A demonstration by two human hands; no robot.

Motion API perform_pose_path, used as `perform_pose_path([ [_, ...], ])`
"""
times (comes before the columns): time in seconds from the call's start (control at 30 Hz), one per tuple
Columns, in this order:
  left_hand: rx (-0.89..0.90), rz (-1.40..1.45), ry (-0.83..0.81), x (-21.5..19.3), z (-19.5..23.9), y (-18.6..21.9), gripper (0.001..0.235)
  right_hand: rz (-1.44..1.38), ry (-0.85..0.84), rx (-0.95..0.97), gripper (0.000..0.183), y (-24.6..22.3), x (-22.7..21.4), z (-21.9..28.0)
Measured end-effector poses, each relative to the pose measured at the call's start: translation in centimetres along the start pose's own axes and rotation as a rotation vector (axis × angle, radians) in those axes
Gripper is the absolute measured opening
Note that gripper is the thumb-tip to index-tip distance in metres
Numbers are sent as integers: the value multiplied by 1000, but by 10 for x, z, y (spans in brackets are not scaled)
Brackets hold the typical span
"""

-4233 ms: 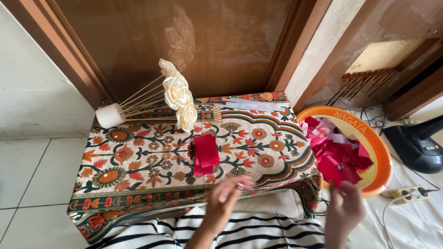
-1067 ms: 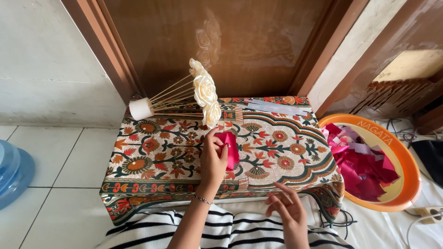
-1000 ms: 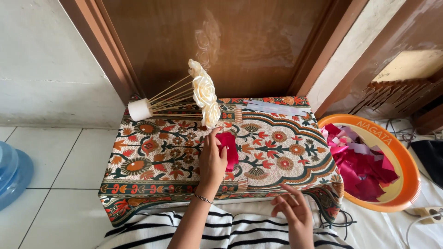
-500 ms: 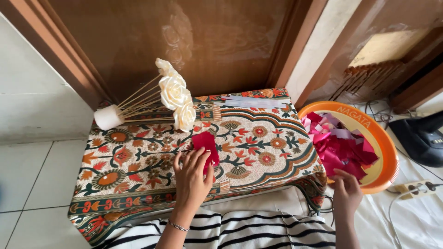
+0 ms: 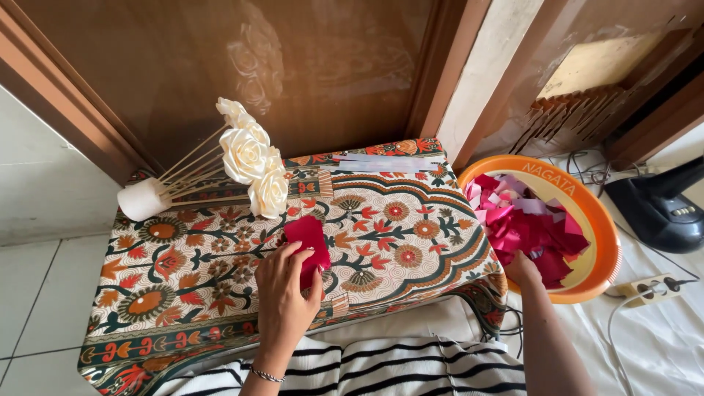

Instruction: Folding small pink paper strips into petal shapes for artificial flower arrangements.

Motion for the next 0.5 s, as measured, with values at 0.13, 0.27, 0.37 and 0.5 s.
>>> perform_pose_path([
  [0.13, -7, -8, 2, -1, -1, 1, 35, -72, 19, 74, 50, 1, -23, 30],
  [0.27, 2, 9, 19, -2, -1, 1, 35, -392, 226, 9, 31, 8, -49, 57],
  [0.37, 20, 36, 35, -6, -1, 2, 37, -680, 367, -114, 26, 8, -78, 115],
  [0.5, 72, 180, 123, -17, -2, 5, 32, -1189, 411, -282, 27, -23, -158, 273],
])
Point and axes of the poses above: each hand's wrist, its own z-axis away from the middle knuckle, its own x-axis out of the palm, y = z × x, the point moved 5 cm from there along -z, towards the middle knuckle, and after that the axes turned 9 degrees about x, right-handed, at the moved point
